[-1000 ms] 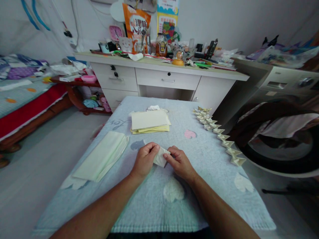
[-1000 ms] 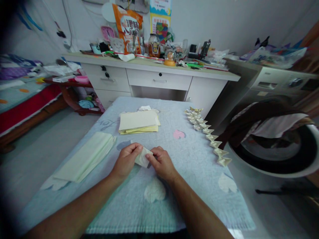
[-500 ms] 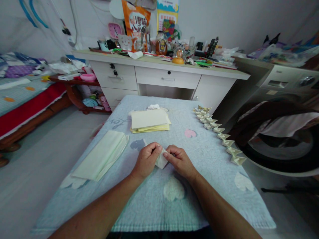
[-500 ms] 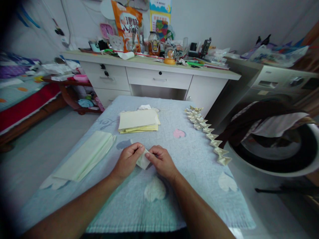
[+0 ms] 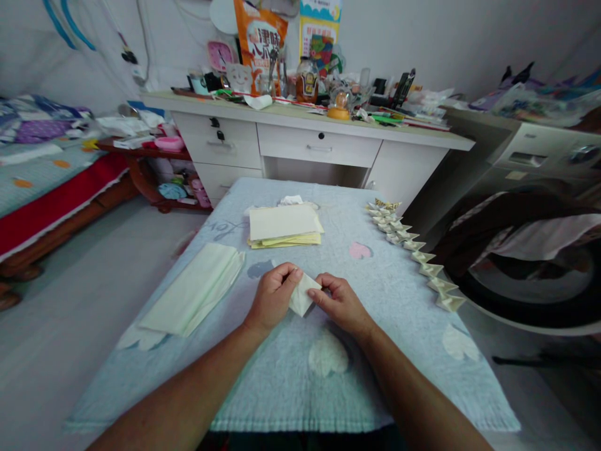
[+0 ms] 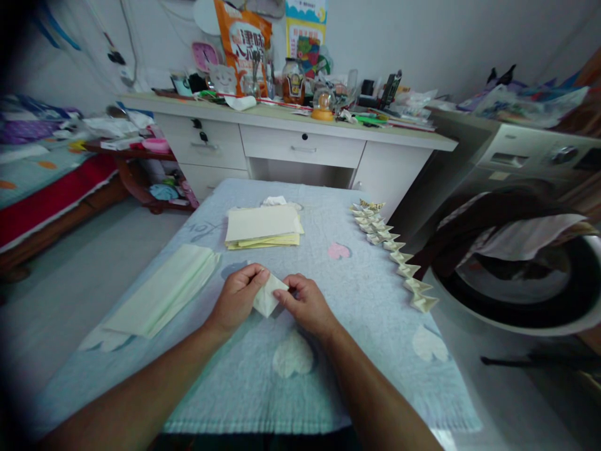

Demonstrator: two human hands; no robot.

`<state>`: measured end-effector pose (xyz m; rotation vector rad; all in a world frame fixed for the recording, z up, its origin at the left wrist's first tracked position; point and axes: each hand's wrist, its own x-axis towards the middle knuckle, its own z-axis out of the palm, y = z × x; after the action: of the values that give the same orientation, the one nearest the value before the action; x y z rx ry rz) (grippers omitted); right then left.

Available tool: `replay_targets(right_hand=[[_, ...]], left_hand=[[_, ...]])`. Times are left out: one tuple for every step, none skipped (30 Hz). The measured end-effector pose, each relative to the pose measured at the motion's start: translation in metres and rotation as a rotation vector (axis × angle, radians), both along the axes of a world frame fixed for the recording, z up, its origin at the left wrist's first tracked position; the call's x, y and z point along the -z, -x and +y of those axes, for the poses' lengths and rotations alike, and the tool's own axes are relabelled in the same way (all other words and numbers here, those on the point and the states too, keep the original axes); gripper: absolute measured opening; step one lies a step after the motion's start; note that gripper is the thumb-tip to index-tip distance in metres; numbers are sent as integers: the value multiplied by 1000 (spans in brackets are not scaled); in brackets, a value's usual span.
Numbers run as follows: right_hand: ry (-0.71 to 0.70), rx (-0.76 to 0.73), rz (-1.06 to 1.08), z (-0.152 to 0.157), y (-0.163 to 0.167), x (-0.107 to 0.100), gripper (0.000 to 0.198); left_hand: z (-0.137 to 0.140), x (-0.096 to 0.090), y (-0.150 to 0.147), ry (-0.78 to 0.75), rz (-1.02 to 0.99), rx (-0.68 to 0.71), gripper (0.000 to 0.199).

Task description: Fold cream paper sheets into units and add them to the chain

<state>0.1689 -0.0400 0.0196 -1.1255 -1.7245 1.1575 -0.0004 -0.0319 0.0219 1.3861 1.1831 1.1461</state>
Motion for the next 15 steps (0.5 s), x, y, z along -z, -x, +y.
replay_targets(right_hand=[[2, -1, 1, 0, 0, 0, 28], [-2, -3, 1, 0, 0, 0, 28], [-12, -2, -2, 0, -1, 0, 29], [-26, -1, -6, 0, -1, 0, 29], [-40, 2, -13, 0, -1, 0, 30], [-50, 7, -19, 0, -2, 0, 31], [-55, 12, -25, 0, -2, 0, 32], [-55, 14, -26, 1, -3, 1, 33], [-46, 11, -25, 1, -3, 2, 33], [-28, 3, -21, 1, -4, 3, 34], [-3, -8, -17, 2, -4, 4, 35], [19, -19, -17, 2, -5, 5, 36], [30, -27, -29, 3, -6, 5, 37], [21, -28, -60, 3, -7, 5, 38], [-11, -21, -114, 4, -9, 5, 38]], left_hand=[[0, 0, 0, -3, 9, -7, 29], [1, 0, 1, -6, 16, -13, 29], [1, 0, 1, -8, 21, -15, 29], [1, 0, 1, -9, 22, -16, 28], [1, -1, 1, -10, 19, -16, 28], [1, -1, 0, -11, 15, -16, 28], [1, 0, 0, -12, 12, -16, 29], [1, 0, 0, -14, 13, -16, 29], [2, 1, 0, -13, 19, -14, 29], [2, 2, 0, -11, 28, -12, 29], [3, 4, -1, -8, 43, -7, 29], [4, 5, -1, -8, 60, 2, 30], [5, 7, -1, -11, 79, 14, 29], [6, 9, -2, -20, 101, 32, 28], [7, 10, -2, -37, 123, 47, 26]])
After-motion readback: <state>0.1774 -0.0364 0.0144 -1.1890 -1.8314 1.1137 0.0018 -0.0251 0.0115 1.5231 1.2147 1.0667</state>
